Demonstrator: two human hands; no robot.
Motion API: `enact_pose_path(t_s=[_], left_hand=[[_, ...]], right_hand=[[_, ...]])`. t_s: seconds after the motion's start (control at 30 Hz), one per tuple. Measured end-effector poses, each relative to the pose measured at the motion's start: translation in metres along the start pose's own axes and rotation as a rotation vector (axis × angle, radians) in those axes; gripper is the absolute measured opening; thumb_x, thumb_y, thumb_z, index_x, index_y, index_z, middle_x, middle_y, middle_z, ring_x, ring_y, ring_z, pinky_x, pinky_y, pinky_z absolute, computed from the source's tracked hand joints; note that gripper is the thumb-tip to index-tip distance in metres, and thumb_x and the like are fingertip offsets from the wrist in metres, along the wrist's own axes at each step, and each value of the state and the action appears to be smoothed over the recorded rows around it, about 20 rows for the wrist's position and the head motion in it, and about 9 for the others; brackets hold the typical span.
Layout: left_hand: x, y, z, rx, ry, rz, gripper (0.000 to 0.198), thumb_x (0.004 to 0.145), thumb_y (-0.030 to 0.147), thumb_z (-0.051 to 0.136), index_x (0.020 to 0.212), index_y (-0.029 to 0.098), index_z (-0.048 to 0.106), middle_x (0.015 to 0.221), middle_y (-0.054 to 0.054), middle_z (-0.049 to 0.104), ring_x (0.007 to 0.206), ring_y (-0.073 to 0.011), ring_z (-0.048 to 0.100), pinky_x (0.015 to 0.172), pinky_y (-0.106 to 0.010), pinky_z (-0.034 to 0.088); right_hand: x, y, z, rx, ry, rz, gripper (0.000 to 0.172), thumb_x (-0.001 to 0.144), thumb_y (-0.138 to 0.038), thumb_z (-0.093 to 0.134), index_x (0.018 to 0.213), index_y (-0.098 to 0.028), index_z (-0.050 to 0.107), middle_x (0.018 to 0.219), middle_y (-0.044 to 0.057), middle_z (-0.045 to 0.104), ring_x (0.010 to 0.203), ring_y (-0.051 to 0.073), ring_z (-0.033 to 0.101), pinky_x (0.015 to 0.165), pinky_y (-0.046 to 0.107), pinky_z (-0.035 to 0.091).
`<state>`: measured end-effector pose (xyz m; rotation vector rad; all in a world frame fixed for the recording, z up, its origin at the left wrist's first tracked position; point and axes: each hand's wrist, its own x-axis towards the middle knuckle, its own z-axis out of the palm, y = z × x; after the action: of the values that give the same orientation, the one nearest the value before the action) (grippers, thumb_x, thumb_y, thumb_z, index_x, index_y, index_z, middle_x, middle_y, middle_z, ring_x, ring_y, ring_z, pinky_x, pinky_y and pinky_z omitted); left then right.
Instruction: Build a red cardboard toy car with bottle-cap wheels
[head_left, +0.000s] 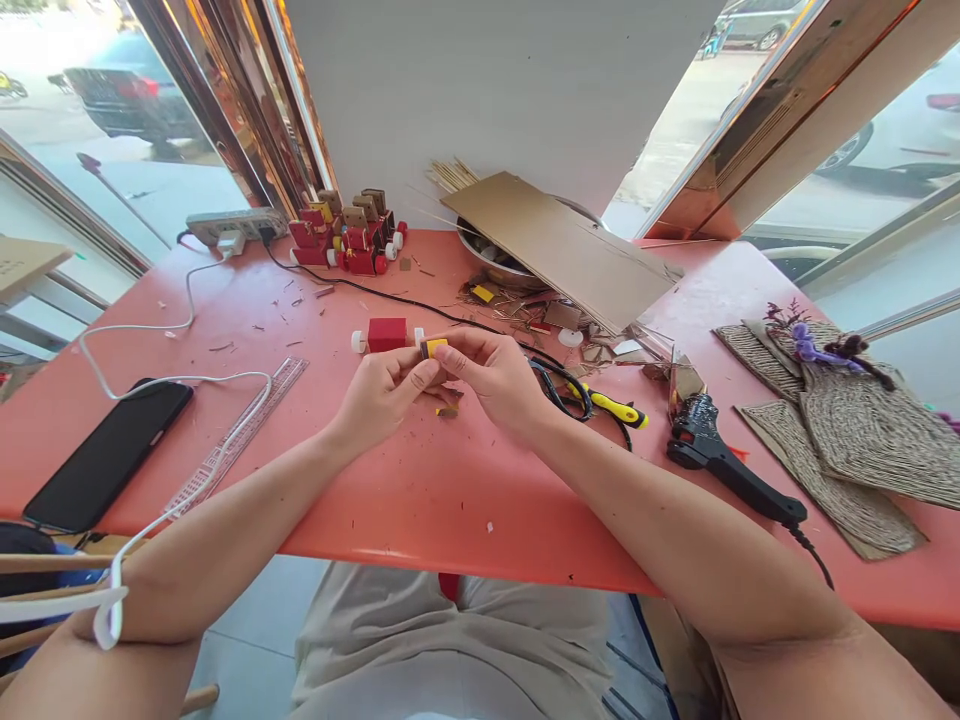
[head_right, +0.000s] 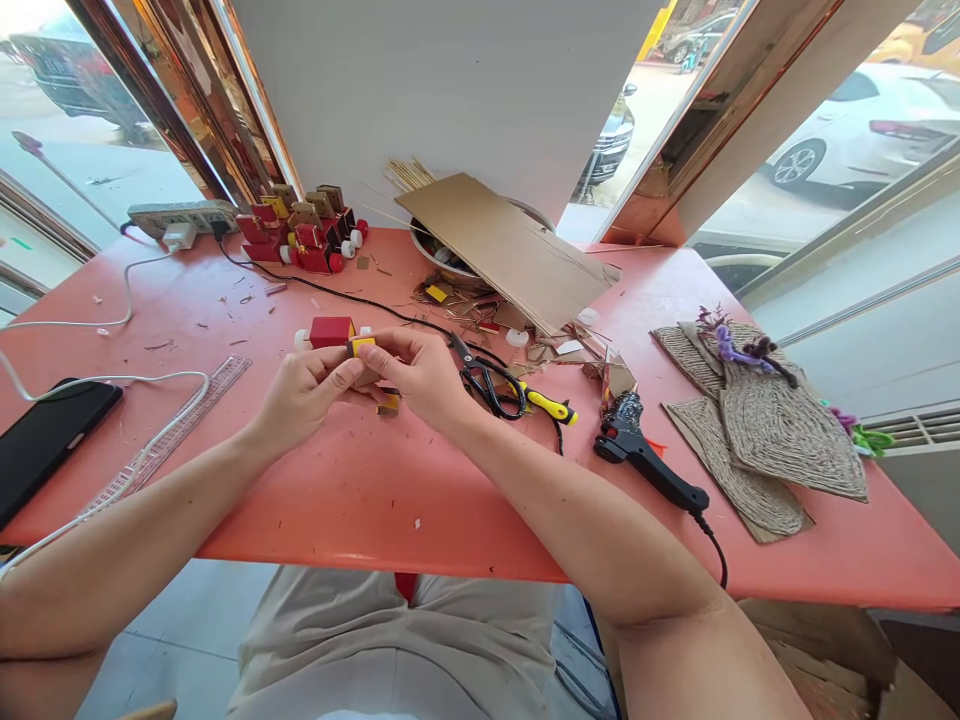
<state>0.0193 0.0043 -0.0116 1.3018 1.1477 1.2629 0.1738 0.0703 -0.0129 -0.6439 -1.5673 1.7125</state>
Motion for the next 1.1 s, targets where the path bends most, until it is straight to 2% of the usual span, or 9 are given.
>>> enact_pose_path(t_s=[0.27,0.43,0.57,0.63,0.73,0.83,0.9,1.0,1.1], left_hand=[[-0.001,-0.003,0.005,-0.001,-0.002,0.035,0.058,0.081,0.076,0.082,0.078,0.019,0.069,0.078,-0.008,0.081,0.060,-0.0242,0.080,0.062,-0.038,0.072],[0.001,-0.006,0.001,0.091,-0.022,0.074,0.051,0.088,0.069,0.077,0.072,0.022,0.065,0.070,-0.005,0.075,0.052,-0.0177,0.070,0.053,-0.030,0.062],[0.002,-0.008,-0.003,0.237,0.049,0.127,0.046,0.092,0.058,0.073,0.065,0.024,0.060,0.055,0.000,0.063,0.048,-0.0136,0.058,0.049,-0.026,0.047],[0.003,-0.008,-0.004,0.231,0.097,0.143,0.041,0.089,0.054,0.075,0.066,0.024,0.059,0.055,0.001,0.062,0.048,-0.0127,0.056,0.048,-0.025,0.044],[0.005,-0.004,-0.006,0.121,0.219,0.159,0.031,0.076,0.045,0.085,0.076,0.023,0.063,0.060,0.003,0.065,0.047,-0.0113,0.054,0.046,-0.024,0.043],[0.008,0.001,-0.010,0.095,0.309,0.180,0.025,0.066,0.035,0.088,0.075,0.021,0.069,0.056,0.005,0.061,0.046,-0.0090,0.048,0.045,-0.023,0.038],[0.010,0.002,-0.012,0.106,0.288,0.174,0.021,0.066,0.036,0.087,0.071,0.021,0.072,0.052,0.006,0.055,0.044,-0.0079,0.042,0.043,-0.023,0.033],[0.010,0.003,-0.012,0.096,0.221,0.165,0.025,0.069,0.043,0.089,0.068,0.021,0.076,0.047,0.007,0.049,0.041,-0.0077,0.038,0.040,-0.023,0.029],[0.010,0.002,-0.011,0.069,0.208,0.203,0.031,0.071,0.050,0.091,0.069,0.021,0.079,0.054,0.004,0.056,0.042,-0.0073,0.042,0.040,-0.023,0.033]], right_hand=[[0.000,-0.001,0.003,0.004,0.057,-0.020,0.052,0.061,-0.064,0.097,0.071,-0.021,0.071,0.071,-0.002,0.069,0.066,0.012,0.059,0.069,0.029,0.056],[0.001,-0.003,-0.002,-0.101,0.002,-0.031,0.041,0.074,-0.060,0.089,0.077,-0.022,0.071,0.072,-0.001,0.070,0.062,0.014,0.058,0.066,0.032,0.054],[0.003,-0.004,-0.007,-0.394,0.053,-0.193,0.013,0.084,-0.034,0.076,0.077,-0.023,0.072,0.080,0.001,0.075,0.078,0.018,0.066,0.080,0.034,0.055],[0.004,-0.003,-0.007,-0.470,0.108,-0.259,0.013,0.085,-0.032,0.073,0.075,-0.024,0.069,0.080,0.001,0.074,0.080,0.018,0.065,0.081,0.033,0.053],[0.006,0.001,-0.004,-0.437,0.136,-0.234,0.023,0.086,-0.041,0.073,0.075,-0.024,0.060,0.077,0.001,0.071,0.073,0.016,0.061,0.072,0.031,0.050],[0.005,0.007,-0.001,-0.385,0.047,-0.134,0.029,0.087,-0.047,0.071,0.081,-0.024,0.054,0.073,-0.001,0.065,0.067,0.015,0.059,0.065,0.028,0.047],[0.003,0.009,0.001,-0.408,-0.041,-0.116,0.025,0.090,-0.046,0.065,0.084,-0.024,0.053,0.070,-0.003,0.060,0.064,0.013,0.055,0.062,0.026,0.043],[-0.001,0.010,0.003,-0.444,-0.113,-0.191,0.023,0.093,-0.044,0.057,0.084,-0.024,0.054,0.066,-0.005,0.052,0.059,0.011,0.045,0.059,0.026,0.037],[-0.001,0.008,0.003,-0.348,-0.131,-0.227,0.029,0.095,-0.050,0.055,0.083,-0.024,0.053,0.067,-0.004,0.051,0.059,0.010,0.044,0.057,0.025,0.038]])
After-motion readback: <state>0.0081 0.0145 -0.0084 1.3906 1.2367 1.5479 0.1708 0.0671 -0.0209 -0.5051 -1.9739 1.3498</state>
